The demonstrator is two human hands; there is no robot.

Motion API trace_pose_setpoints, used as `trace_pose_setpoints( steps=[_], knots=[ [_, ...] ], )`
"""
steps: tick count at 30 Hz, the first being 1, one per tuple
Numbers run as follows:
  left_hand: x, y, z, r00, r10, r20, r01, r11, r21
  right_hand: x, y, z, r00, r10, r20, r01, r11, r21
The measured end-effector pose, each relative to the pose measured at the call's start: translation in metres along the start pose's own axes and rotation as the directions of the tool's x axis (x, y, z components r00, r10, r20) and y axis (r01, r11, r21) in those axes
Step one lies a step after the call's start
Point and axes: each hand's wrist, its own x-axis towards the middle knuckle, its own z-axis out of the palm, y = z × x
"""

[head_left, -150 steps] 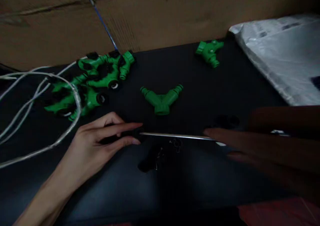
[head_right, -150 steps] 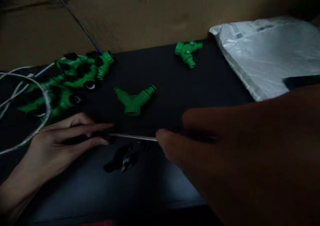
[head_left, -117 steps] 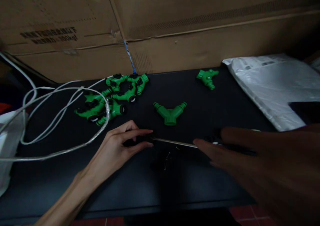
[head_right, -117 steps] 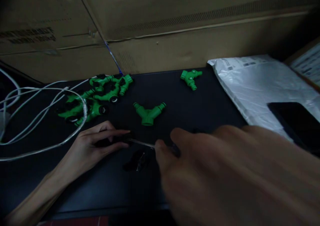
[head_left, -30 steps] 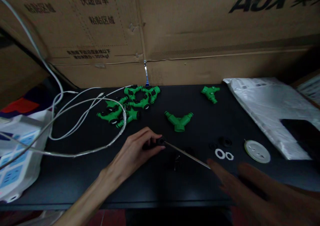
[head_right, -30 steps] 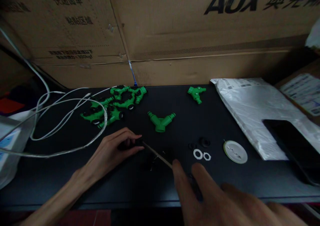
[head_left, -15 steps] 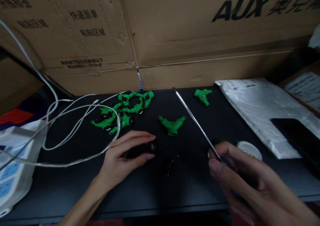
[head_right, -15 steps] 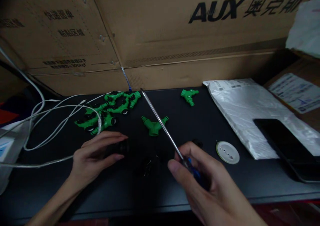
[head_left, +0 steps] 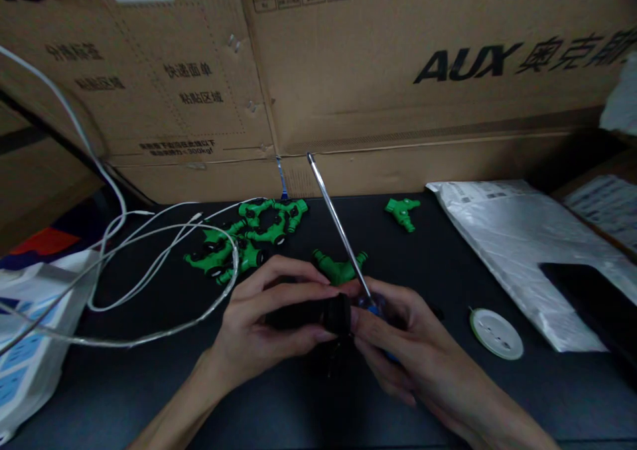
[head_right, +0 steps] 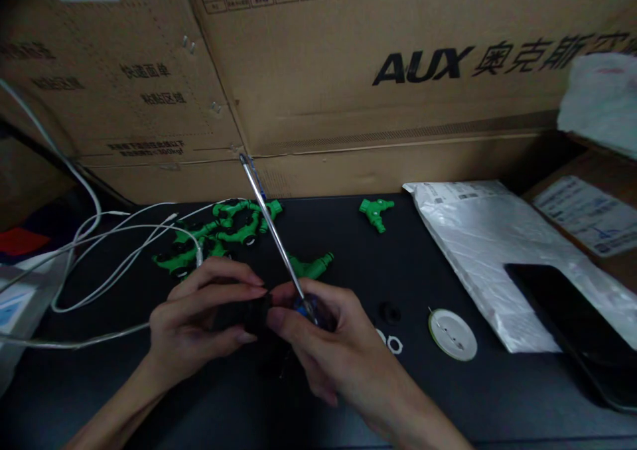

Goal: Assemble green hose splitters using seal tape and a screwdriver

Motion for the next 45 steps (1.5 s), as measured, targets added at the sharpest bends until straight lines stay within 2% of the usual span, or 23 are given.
trace_pose_setpoints(
  steps=[5,10,16,23,29,33,36,38,40,43,45],
  knots=[
    [0.006,-0.012,0.007,0.998,-0.069,-0.013,0.068,0.997,-0.044,0.017,-0.013,-0.013,0.996,-0.092,0.012,0.092,0.995,-0.027],
    [0.012,-0.014,0.013,0.998,-0.029,-0.059,0.029,1.000,0.008,0.031,-0.021,-0.026,0.991,-0.133,0.010,0.134,0.987,-0.091],
    [0.011,-0.014,0.018,0.997,0.006,-0.076,0.002,0.994,0.106,0.041,-0.017,-0.037,0.994,-0.109,-0.004,0.108,0.991,-0.077],
    [0.006,-0.014,0.019,0.995,-0.094,-0.033,0.098,0.983,0.153,0.040,-0.013,-0.041,0.996,-0.066,-0.064,0.057,0.990,-0.132],
    [0.006,-0.012,0.018,1.000,-0.002,-0.014,0.006,0.935,0.355,0.041,-0.011,-0.041,0.993,-0.053,-0.108,0.025,0.969,-0.245],
    [0.005,-0.014,0.019,1.000,-0.025,-0.015,0.029,0.920,0.392,0.042,-0.012,-0.042,0.992,-0.045,-0.120,0.010,0.959,-0.282],
    [0.004,-0.015,0.025,0.995,-0.094,-0.039,0.101,0.950,0.294,0.043,-0.010,-0.044,0.991,-0.081,-0.105,0.044,0.947,-0.318],
    [0.005,-0.014,0.030,0.978,-0.200,-0.050,0.206,0.963,0.174,0.043,-0.007,-0.046,0.990,-0.094,-0.100,0.055,0.939,-0.339],
    [0.004,-0.014,0.036,0.942,-0.330,-0.060,0.333,0.942,0.042,0.043,-0.005,-0.049,0.988,-0.099,-0.119,0.048,0.927,-0.373],
    [0.001,-0.016,0.042,0.835,-0.547,-0.053,0.537,0.833,-0.129,0.044,-0.003,-0.053,0.978,-0.106,-0.182,0.020,0.906,-0.423],
    [-0.001,-0.017,0.044,0.809,-0.583,-0.073,0.563,0.805,-0.185,0.044,-0.002,-0.054,0.974,-0.096,-0.205,-0.005,0.895,-0.446]
  ],
)
